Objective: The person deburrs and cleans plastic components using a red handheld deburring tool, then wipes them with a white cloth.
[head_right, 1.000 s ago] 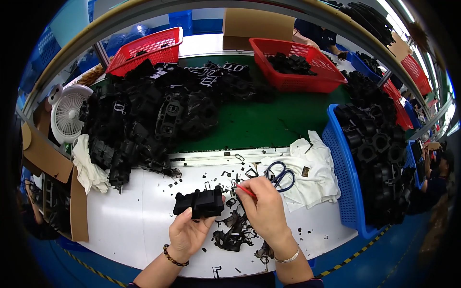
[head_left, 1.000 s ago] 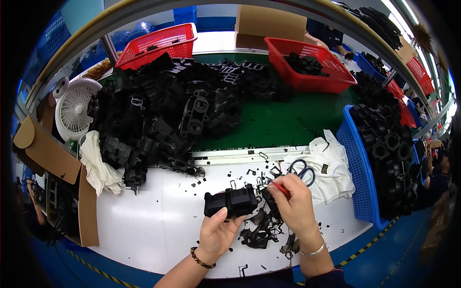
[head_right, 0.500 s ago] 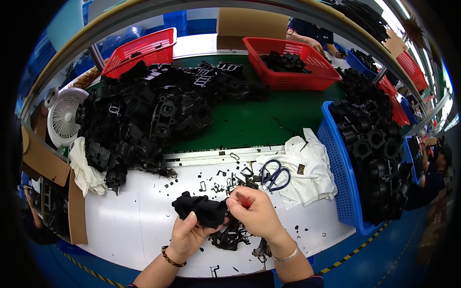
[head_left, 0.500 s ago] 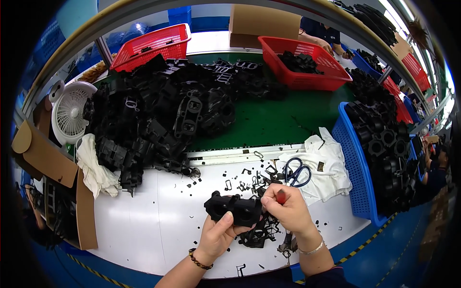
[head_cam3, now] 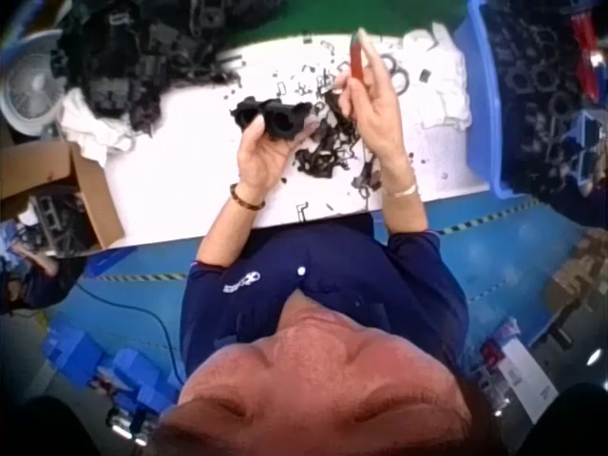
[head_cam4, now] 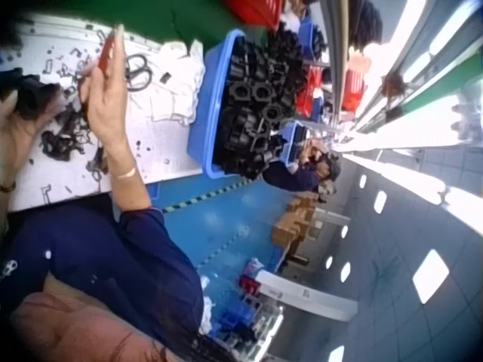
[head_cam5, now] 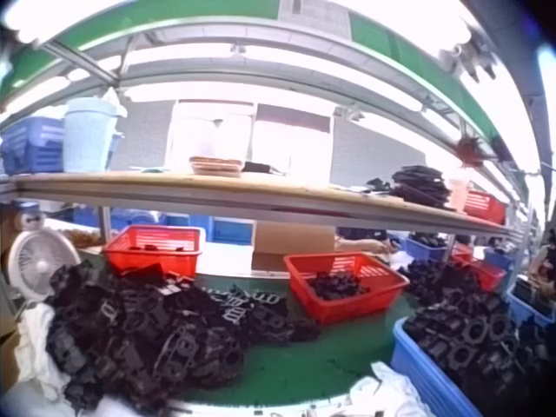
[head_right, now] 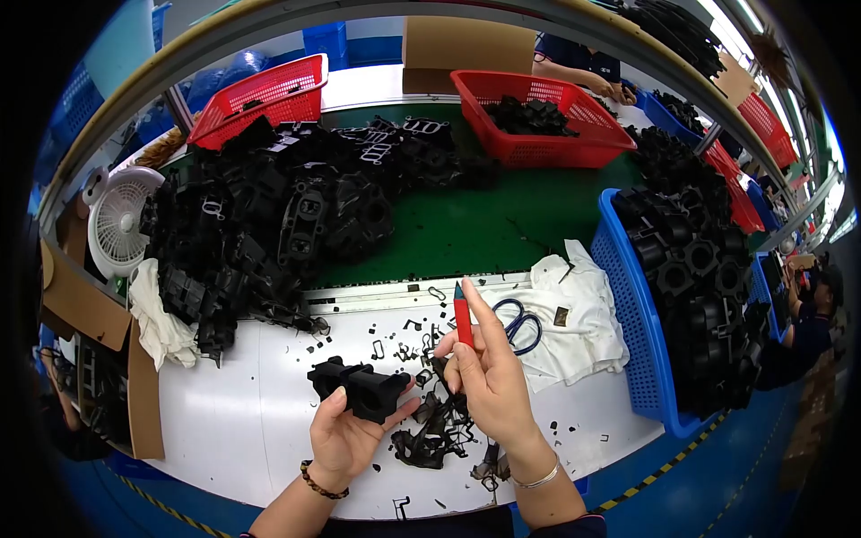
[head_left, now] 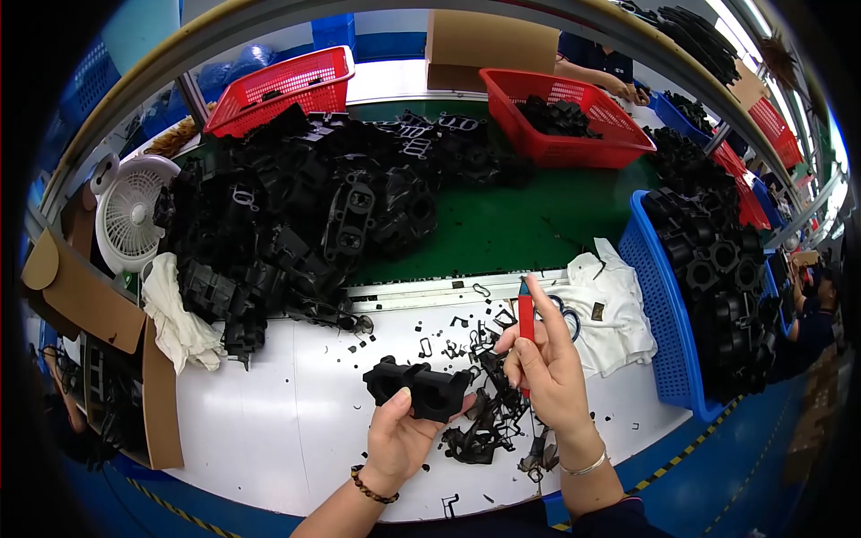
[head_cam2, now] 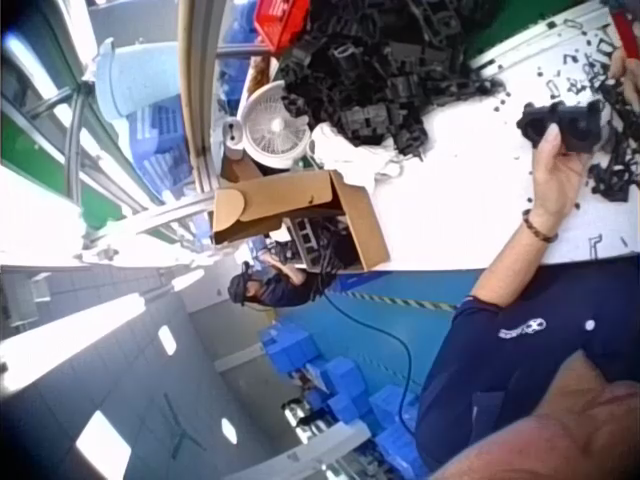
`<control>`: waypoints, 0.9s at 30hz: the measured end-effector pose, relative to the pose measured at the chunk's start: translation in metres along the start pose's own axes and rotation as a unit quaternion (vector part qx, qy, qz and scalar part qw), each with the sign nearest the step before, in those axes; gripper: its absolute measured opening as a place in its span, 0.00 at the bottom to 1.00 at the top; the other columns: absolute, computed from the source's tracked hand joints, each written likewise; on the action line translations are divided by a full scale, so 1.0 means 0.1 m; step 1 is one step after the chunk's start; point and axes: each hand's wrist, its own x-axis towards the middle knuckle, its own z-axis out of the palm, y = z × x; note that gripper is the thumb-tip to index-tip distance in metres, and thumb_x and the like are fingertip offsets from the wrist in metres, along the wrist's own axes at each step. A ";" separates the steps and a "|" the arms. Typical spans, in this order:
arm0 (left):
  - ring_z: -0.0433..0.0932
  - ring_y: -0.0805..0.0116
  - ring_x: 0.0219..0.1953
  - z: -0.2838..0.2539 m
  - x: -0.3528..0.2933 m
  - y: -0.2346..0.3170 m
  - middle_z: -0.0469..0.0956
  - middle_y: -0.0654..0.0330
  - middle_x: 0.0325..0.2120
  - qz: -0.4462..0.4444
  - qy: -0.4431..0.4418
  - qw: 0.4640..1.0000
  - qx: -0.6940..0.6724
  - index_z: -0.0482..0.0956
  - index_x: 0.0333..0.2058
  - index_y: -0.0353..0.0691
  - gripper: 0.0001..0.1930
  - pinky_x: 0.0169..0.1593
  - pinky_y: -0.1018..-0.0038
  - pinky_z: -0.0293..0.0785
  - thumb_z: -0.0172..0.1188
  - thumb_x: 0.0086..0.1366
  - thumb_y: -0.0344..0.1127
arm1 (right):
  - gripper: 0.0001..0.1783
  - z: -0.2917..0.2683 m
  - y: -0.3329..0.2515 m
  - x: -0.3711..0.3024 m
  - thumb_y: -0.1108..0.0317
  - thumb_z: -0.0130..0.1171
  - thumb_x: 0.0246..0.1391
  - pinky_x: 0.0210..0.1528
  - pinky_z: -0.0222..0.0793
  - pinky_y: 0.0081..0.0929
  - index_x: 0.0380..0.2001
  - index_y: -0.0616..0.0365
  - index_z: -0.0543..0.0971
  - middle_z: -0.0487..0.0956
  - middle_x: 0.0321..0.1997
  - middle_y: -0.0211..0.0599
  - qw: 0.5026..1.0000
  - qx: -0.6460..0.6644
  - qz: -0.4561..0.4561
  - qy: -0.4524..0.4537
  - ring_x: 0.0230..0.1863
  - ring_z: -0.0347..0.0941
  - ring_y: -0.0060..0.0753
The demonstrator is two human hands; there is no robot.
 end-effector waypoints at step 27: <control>0.74 0.58 0.59 -0.02 -0.02 -0.01 0.73 0.46 0.59 0.061 0.038 0.996 0.044 0.73 0.57 0.33 0.26 0.64 0.58 0.69 0.50 0.69 0.47 | 0.09 0.08 -0.06 -0.13 0.74 0.61 0.61 0.27 0.71 0.13 0.43 0.67 0.82 0.82 0.22 0.32 0.994 -0.030 0.054 -0.091 0.23 0.79 0.17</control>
